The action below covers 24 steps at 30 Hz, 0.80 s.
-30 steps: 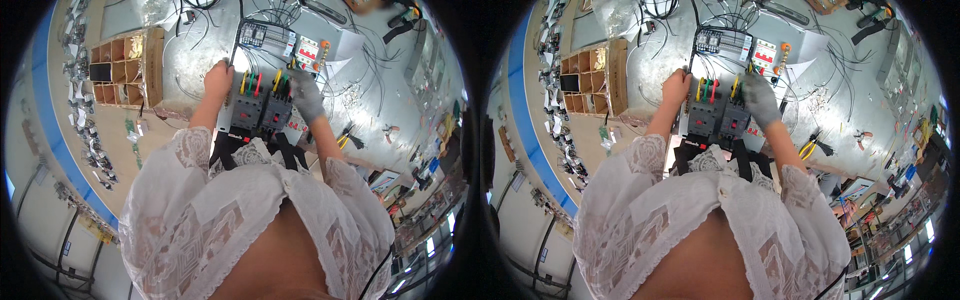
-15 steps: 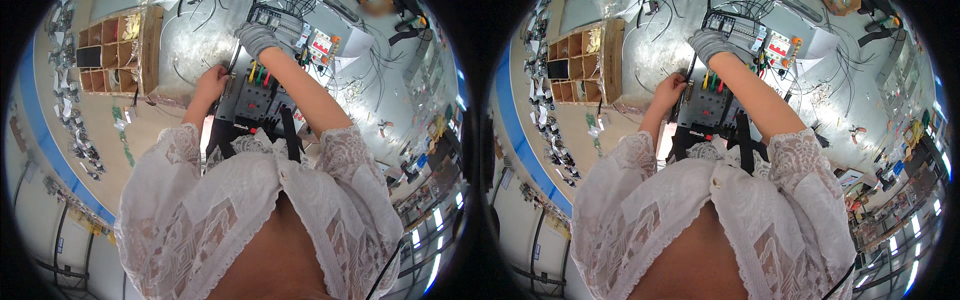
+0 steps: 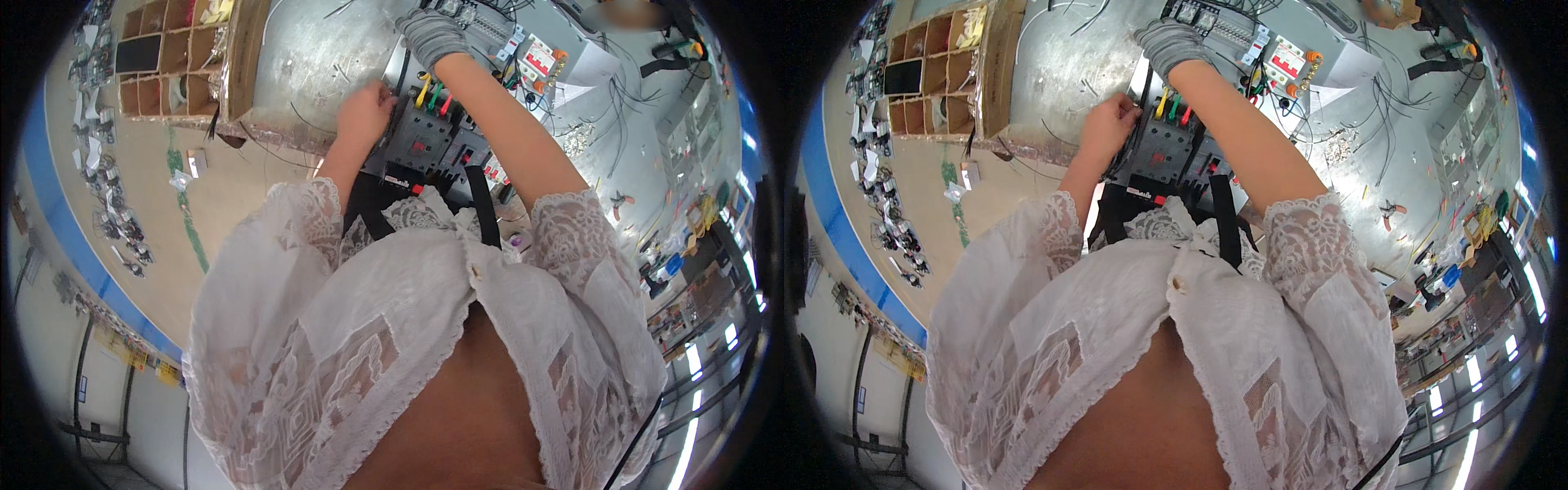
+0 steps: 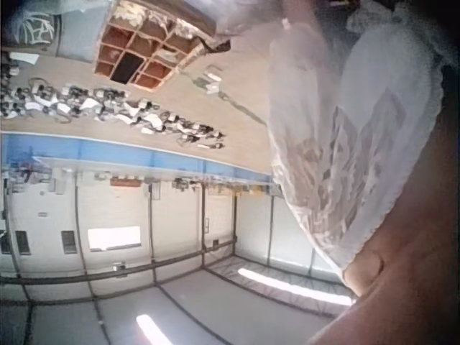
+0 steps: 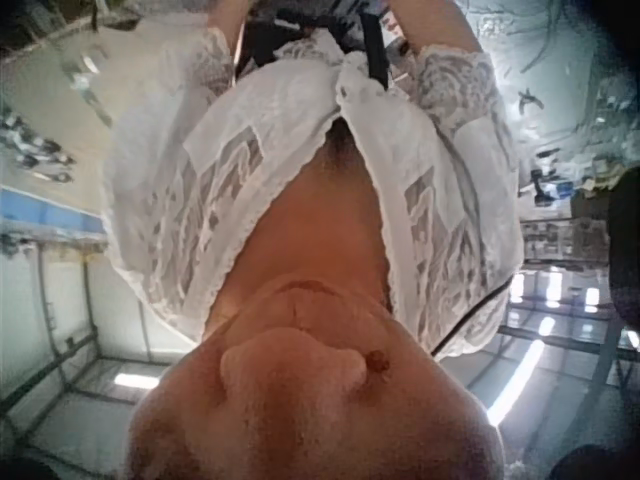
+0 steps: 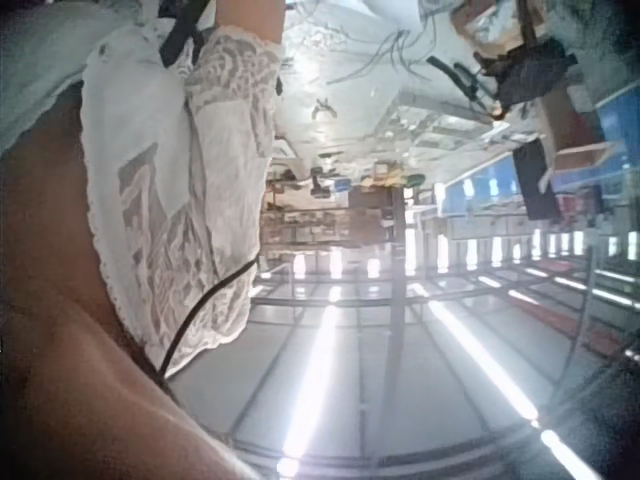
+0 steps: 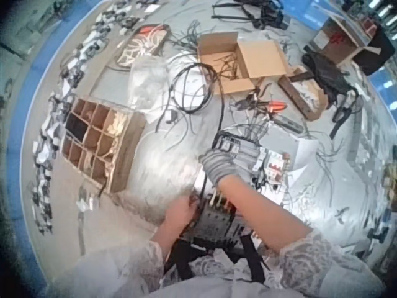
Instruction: The person strips wire insulation, inserts wires into terminal blocks, and secures connections using pliers and a screwdriver. The person also applies tape to bundle wires and organizes the wiring within the electrical panel.
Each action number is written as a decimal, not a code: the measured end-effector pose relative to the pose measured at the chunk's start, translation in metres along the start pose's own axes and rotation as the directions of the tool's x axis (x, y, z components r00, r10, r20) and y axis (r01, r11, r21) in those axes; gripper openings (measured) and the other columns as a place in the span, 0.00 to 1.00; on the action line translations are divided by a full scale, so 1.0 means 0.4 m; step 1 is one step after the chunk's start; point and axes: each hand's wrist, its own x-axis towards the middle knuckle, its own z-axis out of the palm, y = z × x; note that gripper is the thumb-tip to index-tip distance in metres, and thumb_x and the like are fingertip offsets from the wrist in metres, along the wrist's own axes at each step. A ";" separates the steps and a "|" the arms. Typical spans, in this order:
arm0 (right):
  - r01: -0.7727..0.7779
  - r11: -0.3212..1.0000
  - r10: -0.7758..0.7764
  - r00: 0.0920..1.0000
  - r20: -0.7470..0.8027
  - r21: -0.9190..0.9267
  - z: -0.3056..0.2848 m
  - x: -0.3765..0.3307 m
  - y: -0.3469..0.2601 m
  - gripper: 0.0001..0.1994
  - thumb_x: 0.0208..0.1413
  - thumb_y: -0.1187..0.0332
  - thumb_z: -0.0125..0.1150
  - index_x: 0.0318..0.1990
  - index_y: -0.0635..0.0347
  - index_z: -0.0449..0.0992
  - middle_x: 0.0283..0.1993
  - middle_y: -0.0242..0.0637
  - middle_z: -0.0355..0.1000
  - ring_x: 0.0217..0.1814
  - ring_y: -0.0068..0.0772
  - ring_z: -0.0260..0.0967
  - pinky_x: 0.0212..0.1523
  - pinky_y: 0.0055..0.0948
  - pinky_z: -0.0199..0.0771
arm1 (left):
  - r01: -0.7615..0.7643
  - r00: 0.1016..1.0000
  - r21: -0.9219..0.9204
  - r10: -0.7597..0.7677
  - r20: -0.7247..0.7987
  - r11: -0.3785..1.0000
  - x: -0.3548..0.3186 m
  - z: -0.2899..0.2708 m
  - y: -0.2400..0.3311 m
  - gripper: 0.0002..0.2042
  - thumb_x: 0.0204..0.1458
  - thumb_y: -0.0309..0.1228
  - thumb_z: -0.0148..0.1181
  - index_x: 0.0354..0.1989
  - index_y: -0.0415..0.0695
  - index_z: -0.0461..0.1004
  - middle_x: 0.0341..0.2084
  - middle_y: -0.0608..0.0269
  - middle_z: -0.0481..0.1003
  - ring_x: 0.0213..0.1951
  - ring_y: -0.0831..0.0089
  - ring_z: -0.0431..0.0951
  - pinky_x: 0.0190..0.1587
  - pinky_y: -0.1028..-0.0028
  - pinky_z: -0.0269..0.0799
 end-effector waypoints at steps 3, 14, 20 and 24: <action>0.012 1.000 -0.012 1.000 -0.005 -0.012 0.021 0.011 0.013 0.14 0.52 0.69 0.52 0.47 0.50 0.73 0.44 0.41 0.73 0.48 0.43 0.71 0.44 0.41 0.73 | -0.041 0.998 -0.180 0.032 -0.056 0.983 0.011 -0.044 -0.055 0.09 0.49 0.34 0.60 0.32 0.40 0.74 0.23 0.54 0.75 0.27 0.62 0.76 0.32 0.68 0.70; 0.003 0.990 -0.013 0.997 0.070 0.139 -0.072 -0.041 0.029 0.12 0.50 0.72 0.52 0.43 0.58 0.73 0.44 0.44 0.72 0.48 0.43 0.70 0.50 0.34 0.70 | -0.108 0.994 -0.278 0.098 -0.050 0.954 0.142 -0.014 0.029 0.03 0.46 0.25 0.56 0.30 0.40 0.72 0.24 0.50 0.74 0.29 0.57 0.76 0.33 0.67 0.70; -0.035 0.773 0.254 0.932 -0.258 0.634 -0.136 -0.129 0.116 0.10 0.51 0.70 0.54 0.40 0.60 0.74 0.40 0.46 0.72 0.45 0.47 0.69 0.47 0.38 0.69 | -0.390 0.915 -0.313 0.327 -0.236 0.866 0.398 -0.056 0.153 0.09 0.45 0.21 0.57 0.36 0.39 0.73 0.24 0.57 0.73 0.27 0.66 0.74 0.33 0.72 0.70; -0.086 0.608 0.508 0.806 -0.304 0.789 -0.177 -0.087 0.203 0.09 0.51 0.71 0.53 0.39 0.60 0.76 0.38 0.48 0.73 0.43 0.50 0.70 0.45 0.38 0.70 | -0.321 0.945 -0.476 0.307 -0.111 0.819 0.522 -0.025 0.173 0.12 0.44 0.19 0.59 0.39 0.40 0.72 0.24 0.64 0.72 0.26 0.75 0.72 0.32 0.76 0.69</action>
